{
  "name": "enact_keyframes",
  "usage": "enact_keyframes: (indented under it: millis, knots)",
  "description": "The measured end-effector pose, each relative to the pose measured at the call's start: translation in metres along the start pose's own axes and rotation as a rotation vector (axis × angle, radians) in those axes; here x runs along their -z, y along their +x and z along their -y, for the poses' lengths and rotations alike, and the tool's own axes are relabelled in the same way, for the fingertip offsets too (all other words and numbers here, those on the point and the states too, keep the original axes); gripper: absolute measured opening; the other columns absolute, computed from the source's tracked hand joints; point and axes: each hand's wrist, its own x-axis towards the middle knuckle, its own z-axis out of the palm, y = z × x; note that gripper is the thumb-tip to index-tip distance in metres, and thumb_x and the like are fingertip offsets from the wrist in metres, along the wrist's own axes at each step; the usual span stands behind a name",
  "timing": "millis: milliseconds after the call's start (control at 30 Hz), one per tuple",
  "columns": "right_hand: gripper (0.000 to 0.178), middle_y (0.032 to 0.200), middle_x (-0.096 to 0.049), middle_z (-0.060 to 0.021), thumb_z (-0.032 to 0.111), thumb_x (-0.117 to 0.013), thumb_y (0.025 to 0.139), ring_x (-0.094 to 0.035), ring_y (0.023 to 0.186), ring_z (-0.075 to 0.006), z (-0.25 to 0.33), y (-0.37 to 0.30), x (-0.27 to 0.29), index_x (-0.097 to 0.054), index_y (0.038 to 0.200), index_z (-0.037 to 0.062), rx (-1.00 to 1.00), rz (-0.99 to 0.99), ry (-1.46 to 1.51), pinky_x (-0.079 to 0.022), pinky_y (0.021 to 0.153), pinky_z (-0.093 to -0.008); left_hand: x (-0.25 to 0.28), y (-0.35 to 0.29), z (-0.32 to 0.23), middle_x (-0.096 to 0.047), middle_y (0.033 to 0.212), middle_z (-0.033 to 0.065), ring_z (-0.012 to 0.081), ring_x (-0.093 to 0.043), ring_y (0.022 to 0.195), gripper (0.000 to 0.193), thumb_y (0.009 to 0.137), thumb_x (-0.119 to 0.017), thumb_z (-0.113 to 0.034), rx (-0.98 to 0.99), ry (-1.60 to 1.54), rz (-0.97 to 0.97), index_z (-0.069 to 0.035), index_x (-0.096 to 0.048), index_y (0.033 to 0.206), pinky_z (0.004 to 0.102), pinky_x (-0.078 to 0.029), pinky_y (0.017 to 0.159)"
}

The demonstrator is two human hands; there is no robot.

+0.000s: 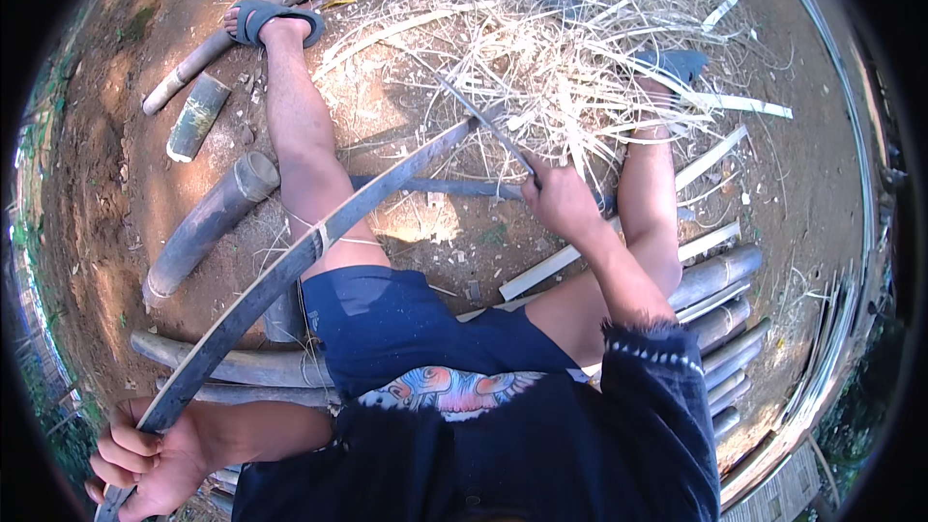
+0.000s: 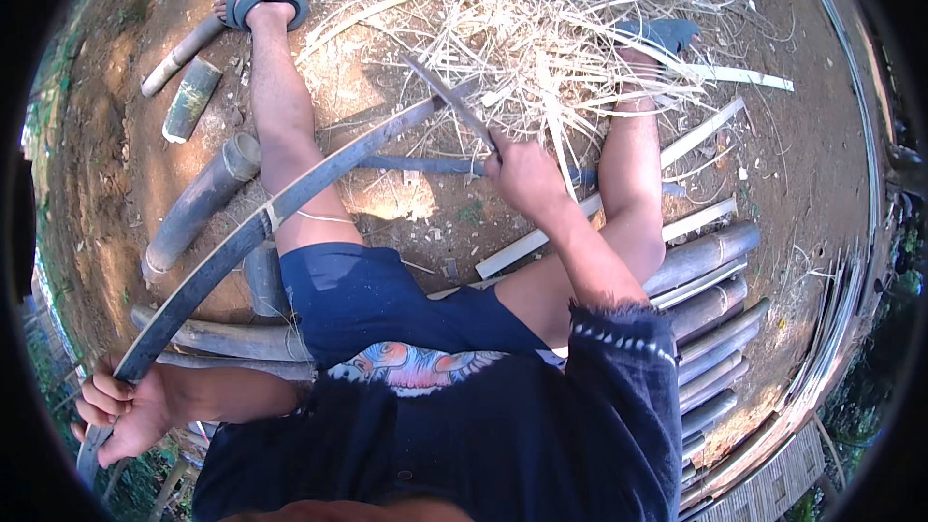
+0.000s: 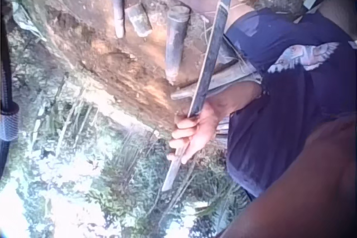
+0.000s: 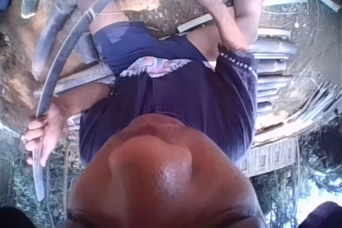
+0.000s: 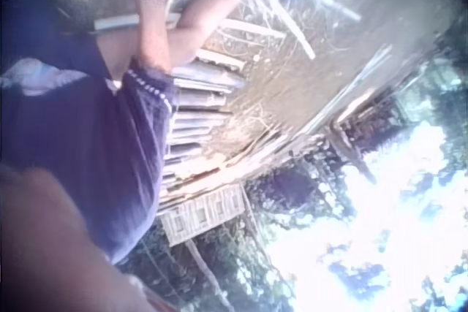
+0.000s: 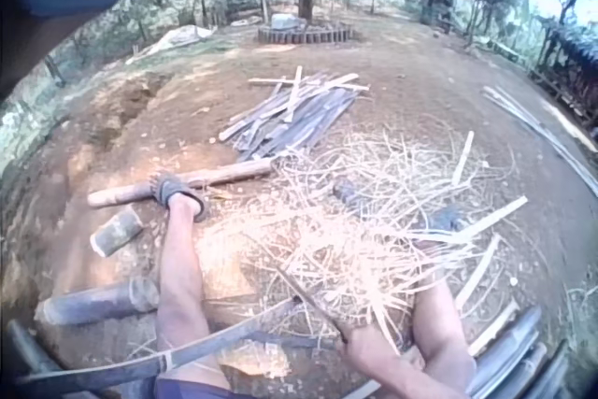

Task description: The person shaves thin layers off a long bamboo strip using a blade, then uses the blade to smooth the edges of a larger curved piece of bamboo.

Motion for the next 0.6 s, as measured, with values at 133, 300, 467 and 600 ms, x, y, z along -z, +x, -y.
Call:
enact_keyframes:
  millis: [133, 300, 467, 600]
  knots:
    - [0.042, 0.088, -0.069, -0.0291, 0.021, -0.059, 0.089, -0.069, 0.088, -0.043, -0.019, -0.007, -0.005, -0.064, 0.128, 0.0089, -0.096, -0.018, 0.122, -0.055, 0.085, -0.051, 0.001, 0.004, -0.002, -0.039, 0.059, -0.0037, 0.0114, -0.028, 0.046, 0.061, 0.094, -0.042, -0.071, 0.077, -0.005, 0.016, -0.014, -0.049, 0.074, 0.027, -0.025, 0.043]
    - [0.034, 0.097, -0.068, -0.0309, 0.025, -0.061, 0.089, -0.068, 0.095, -0.0438, -0.094, 0.023, -0.038, -0.067, 0.113, 0.0029, -0.344, 0.023, 0.001, -0.055, 0.089, -0.0498, 0.0, 0.009, 0.001, -0.036, 0.059, -0.0022, 0.0126, -0.028, 0.046, 0.047, 0.094, -0.049, -0.054, 0.158, 0.023, -0.033, -0.013, -0.042, 0.071, 0.0287, -0.026, 0.044]
    - [0.04, 0.098, -0.068, -0.031, 0.026, -0.063, 0.088, -0.067, 0.098, -0.0444, -0.088, 0.007, -0.057, -0.066, 0.12, 0.003, -0.321, -0.064, 0.071, -0.053, 0.091, -0.0504, 0.051, 0.064, -0.034, -0.034, 0.057, 0.0015, 0.0133, -0.03, 0.043, 0.044, 0.093, -0.052, -0.051, 0.067, 0.221, -0.144, -0.011, -0.045, 0.078, 0.0289, -0.025, 0.039]
    - [0.058, 0.108, -0.067, -0.0306, 0.026, -0.066, 0.087, -0.065, 0.104, -0.0458, -0.089, -0.001, -0.06, -0.053, 0.14, 0.0035, -0.322, -0.131, 0.152, -0.051, 0.094, -0.0492, 0.115, 0.145, -0.065, -0.033, 0.059, 0.0029, 0.0124, -0.028, 0.044, 0.049, 0.097, -0.046, -0.052, 0.146, 0.189, -0.019, -0.006, -0.044, 0.079, 0.0264, -0.024, 0.039]
